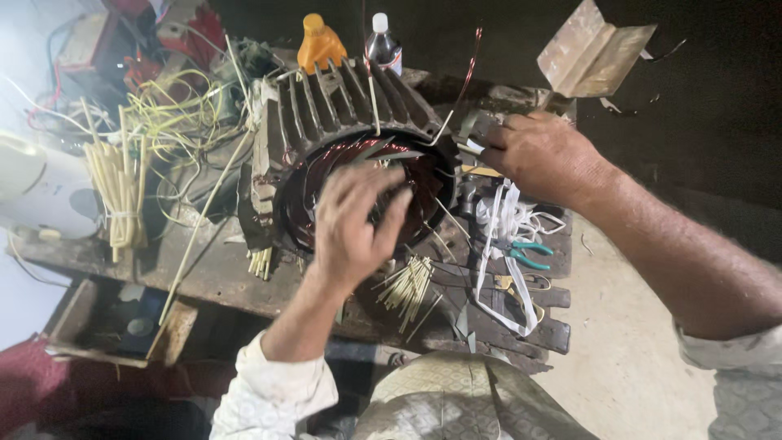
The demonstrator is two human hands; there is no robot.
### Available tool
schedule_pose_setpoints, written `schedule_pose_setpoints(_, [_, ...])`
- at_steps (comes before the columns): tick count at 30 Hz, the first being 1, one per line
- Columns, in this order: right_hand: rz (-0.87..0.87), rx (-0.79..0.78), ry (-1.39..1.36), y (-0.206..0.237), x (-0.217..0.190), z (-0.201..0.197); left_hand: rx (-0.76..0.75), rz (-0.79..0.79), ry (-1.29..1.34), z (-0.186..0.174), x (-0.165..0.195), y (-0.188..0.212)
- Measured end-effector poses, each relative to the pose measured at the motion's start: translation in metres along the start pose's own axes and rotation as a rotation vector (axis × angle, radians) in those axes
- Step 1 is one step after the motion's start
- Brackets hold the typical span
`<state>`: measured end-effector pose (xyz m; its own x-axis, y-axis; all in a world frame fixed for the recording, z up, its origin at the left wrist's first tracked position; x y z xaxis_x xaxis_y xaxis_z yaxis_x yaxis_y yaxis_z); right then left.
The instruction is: The person uses pliers and a hammer to insert and secure wooden sticks into the slots of a motor stator. They repeatedly adjust the sticks and tap them into place while another person assists by holding the stator.
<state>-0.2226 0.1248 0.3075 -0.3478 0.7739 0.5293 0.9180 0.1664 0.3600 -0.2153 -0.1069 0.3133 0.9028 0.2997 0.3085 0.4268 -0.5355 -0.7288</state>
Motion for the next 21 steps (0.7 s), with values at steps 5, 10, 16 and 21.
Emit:
schedule_pose_setpoints(5, [0.178,-0.166,-0.373,0.025,0.037,0.008,-0.068,-0.064,-0.295,-0.007,-0.035,-0.037])
schedule_pose_setpoints(10, [0.087,0.297,-0.002,0.05,0.044,-0.019,-0.28,0.048,-0.162,0.047,-0.021,-0.058])
schedule_pose_setpoints(16, [0.023,0.183,0.154,0.053,0.037,-0.036,-0.746,-0.236,-0.033,0.133,-0.01,-0.069])
schedule_pose_setpoints(21, [0.15,0.329,0.288,0.094,0.078,-0.05,-0.966,-0.477,-0.092,0.147,-0.038,-0.065])
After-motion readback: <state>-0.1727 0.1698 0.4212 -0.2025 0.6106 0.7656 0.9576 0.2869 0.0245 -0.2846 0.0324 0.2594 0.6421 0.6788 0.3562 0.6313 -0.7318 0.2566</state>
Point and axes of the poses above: each hand's wrist, its own y-axis away from the middle knuckle, its own z-axis out of the palm, x = y × z, the point moved 6 cm from there along -y, towards the middle knuckle, and after that the axes turned 14 degrees about -x, right-handed, at the moved point
